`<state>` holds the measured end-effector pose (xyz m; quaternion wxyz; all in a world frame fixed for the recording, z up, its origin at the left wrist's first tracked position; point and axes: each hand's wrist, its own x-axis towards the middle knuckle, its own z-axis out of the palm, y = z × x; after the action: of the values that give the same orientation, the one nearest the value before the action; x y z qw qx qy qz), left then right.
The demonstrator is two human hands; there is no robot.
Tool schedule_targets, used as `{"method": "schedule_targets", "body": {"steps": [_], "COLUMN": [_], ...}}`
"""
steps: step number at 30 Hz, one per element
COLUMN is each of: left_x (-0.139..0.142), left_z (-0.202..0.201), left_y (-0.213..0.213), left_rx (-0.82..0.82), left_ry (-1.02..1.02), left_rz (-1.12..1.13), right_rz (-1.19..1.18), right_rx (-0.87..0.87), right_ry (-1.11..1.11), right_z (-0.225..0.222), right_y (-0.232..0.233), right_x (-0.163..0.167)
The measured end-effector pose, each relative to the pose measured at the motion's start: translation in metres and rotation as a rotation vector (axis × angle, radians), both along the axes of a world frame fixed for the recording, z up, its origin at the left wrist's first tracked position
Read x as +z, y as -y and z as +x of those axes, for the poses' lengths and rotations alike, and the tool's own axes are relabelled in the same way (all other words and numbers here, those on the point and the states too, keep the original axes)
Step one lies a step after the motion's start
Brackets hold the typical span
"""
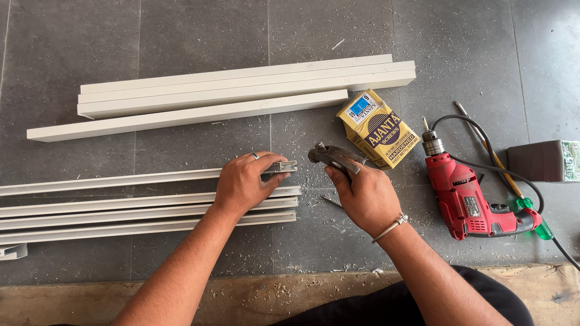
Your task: The person sits on the floor and assembles white plastic molding pieces. They use a power drill to drive screws into the molding and a hammer to tap small metal brackets into place. The person repeats this process for multiple sections of molding.
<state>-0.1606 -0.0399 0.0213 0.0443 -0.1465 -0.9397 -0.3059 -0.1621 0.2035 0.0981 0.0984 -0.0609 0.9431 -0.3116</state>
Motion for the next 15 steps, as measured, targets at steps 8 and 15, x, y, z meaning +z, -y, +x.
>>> {"method": "schedule_targets", "body": {"steps": [8, 15], "left_x": [0.0013, -0.0028], "left_z": [0.0002, 0.0005], "left_y": [0.0011, 0.0025], "left_rx": [0.003, 0.006], "left_ry": [0.015, 0.058], "left_rz": [-0.011, -0.001], "right_rz": [-0.012, 0.006], "right_rx": [0.015, 0.014], "right_ry": [-0.008, 0.011], "right_z": [0.0005, 0.001], "right_y": [0.0024, 0.0029], "right_x": [-0.0008, -0.003]}}
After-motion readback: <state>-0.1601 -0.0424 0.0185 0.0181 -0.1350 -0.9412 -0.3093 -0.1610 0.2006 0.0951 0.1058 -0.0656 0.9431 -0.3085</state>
